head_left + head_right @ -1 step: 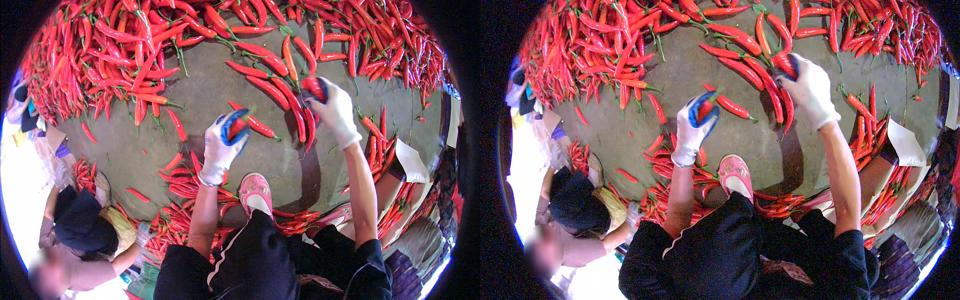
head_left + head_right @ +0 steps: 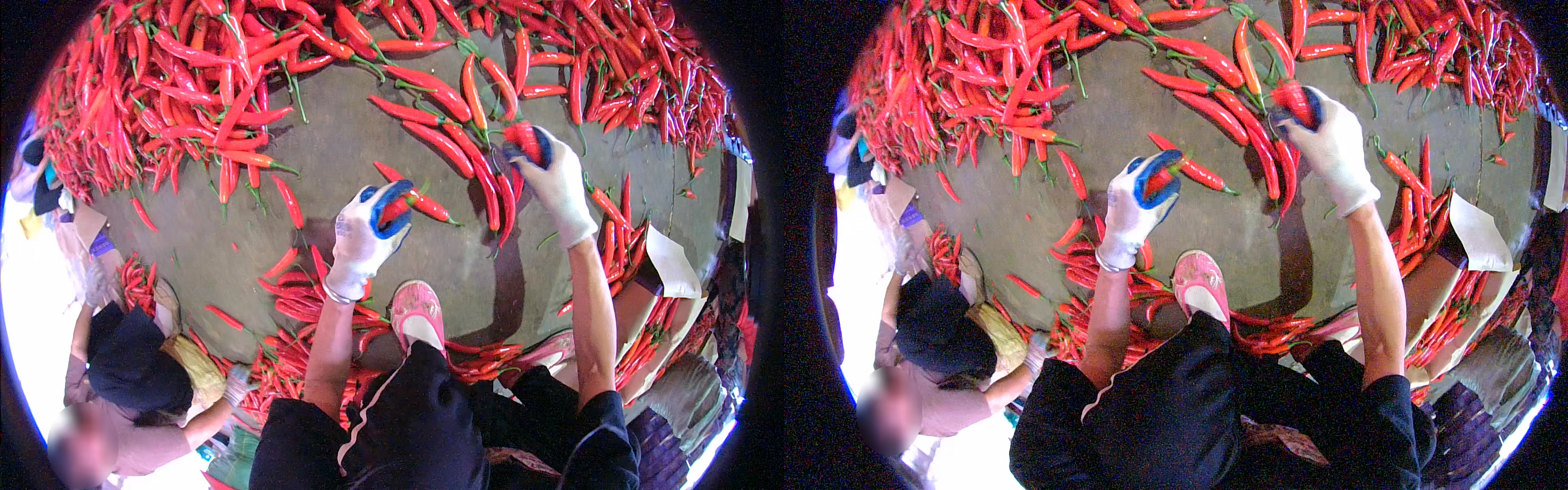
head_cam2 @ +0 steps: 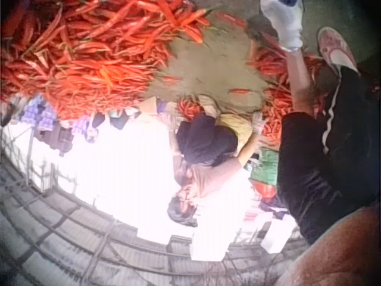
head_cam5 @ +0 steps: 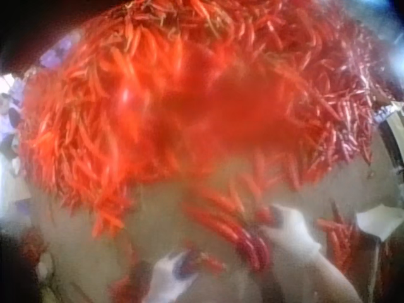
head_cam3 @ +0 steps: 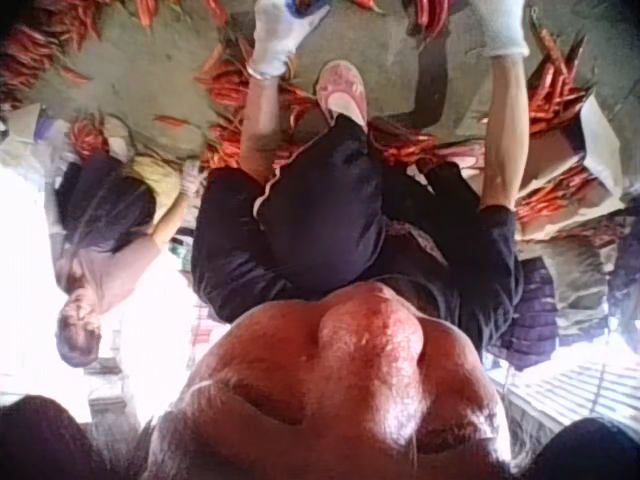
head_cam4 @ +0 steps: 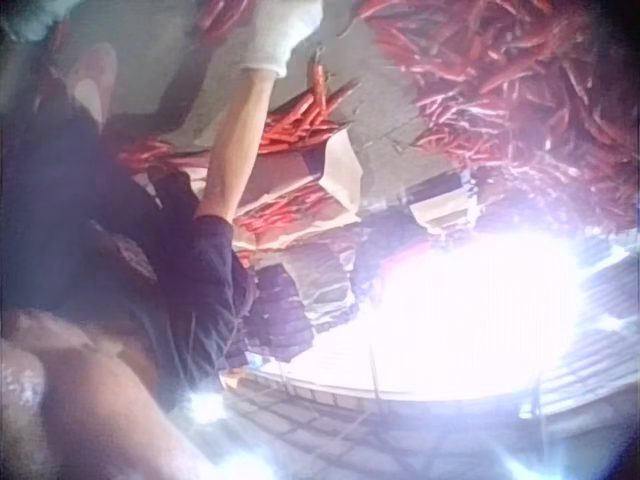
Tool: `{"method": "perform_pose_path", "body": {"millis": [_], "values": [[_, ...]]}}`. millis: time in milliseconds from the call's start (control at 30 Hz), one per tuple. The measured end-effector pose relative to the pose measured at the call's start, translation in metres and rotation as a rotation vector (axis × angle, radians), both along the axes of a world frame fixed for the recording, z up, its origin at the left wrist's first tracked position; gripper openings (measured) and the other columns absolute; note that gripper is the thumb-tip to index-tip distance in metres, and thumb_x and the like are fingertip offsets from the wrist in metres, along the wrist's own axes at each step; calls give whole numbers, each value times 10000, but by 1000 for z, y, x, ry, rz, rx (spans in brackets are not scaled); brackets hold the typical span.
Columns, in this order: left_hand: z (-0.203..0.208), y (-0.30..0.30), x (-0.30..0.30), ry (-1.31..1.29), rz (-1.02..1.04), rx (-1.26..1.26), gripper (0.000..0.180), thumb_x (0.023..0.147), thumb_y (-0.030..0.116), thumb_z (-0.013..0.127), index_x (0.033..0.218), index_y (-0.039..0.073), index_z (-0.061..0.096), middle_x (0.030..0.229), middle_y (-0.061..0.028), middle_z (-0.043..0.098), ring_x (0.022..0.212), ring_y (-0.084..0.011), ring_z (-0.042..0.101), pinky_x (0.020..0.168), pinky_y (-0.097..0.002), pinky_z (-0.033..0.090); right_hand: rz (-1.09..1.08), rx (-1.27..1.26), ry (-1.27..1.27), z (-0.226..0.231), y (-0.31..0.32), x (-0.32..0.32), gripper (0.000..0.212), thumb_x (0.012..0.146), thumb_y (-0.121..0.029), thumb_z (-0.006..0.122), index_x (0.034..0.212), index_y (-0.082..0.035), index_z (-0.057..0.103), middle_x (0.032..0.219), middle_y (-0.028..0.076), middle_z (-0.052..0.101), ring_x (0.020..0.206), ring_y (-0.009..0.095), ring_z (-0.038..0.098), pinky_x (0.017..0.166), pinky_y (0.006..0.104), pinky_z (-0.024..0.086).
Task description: The person picks up groups of red chilies from a large pile on the floor and places them neatly into a cardboard box.
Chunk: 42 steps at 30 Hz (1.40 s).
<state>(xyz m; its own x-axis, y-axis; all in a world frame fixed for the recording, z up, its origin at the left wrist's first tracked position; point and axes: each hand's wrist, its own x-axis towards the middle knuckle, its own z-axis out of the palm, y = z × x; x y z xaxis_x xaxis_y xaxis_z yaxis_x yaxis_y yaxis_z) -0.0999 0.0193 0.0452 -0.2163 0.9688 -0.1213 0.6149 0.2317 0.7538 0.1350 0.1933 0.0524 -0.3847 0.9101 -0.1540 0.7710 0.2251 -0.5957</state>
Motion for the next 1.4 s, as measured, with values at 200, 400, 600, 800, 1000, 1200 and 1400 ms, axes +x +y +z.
{"method": "perform_pose_path", "body": {"millis": [200, 400, 600, 800, 1000, 1200, 1400], "values": [[-17, -4, 8, 437, -178, -119, 514, 652, 236, 803, 1140, 187, 648, 865, -103, 602, 758, -294, 636, 648, -396, 517, -350, -815, 653, -4, -41, 38, 245, 903, -323, 636, 936, -80, 628, 745, -41, 566, 612, 45, 484, 553, 210, 370], [-1, -3, 16, -68, -62, -110, 355, 674, 214, 833, 954, 48, 692, 805, -105, 661, 688, -221, 633, 646, -337, 507, -630, -824, 798, 4, -75, 51, 257, 943, -324, 576, 1002, -75, 596, 765, -36, 561, 622, 68, 504, 546, 216, 403], [16, 24, 127, -761, 54, -509, 363, 773, 257, 793, 1050, 53, 677, 774, -20, 670, 685, -65, 547, 670, -277, 490, -896, -758, 1341, 8, -90, 100, 308, 944, -300, 550, 1151, -72, 567, 909, 21, 624, 724, 130, 591, 606, 254, 481], [0, 24, 165, -355, -148, -90, 479, 752, 177, 733, 1206, 117, 593, 955, -158, 646, 835, -354, 647, 735, -409, 522, -982, -457, 1163, 15, -80, 143, 262, 948, -248, 530, 1107, -46, 579, 978, 68, 625, 834, 196, 626, 805, 354, 528], [-28, 28, 113, 408, -551, -101, 444, 856, 209, 569, 1298, 214, 528, 854, -92, 533, 720, -248, 610, 565, -397, 499, -792, -695, 858, -16, -100, 133, 250, 894, -167, 622, 1098, -22, 610, 941, 12, 628, 776, 132, 591, 752, 271, 500], [-19, 33, 91, 620, -813, 51, 434, 810, 201, 561, 1244, 203, 564, 955, -51, 545, 780, -188, 601, 589, -341, 494, -476, -212, -274, -21, -74, 150, 506, 792, -253, 694, 1226, -40, 547, 1030, 215, 656, 975, 368, 630, 851, 409, 487], [-9, 22, 73, 567, -923, 229, 442, 786, 192, 557, 1226, 234, 577, 1036, -36, 555, 776, -177, 599, 597, -315, 500, -421, -55, -12, 6, -76, 89, 433, 696, -226, 786, 1049, -37, 624, 940, 166, 675, 895, 355, 651, 795, 391, 505]]}}
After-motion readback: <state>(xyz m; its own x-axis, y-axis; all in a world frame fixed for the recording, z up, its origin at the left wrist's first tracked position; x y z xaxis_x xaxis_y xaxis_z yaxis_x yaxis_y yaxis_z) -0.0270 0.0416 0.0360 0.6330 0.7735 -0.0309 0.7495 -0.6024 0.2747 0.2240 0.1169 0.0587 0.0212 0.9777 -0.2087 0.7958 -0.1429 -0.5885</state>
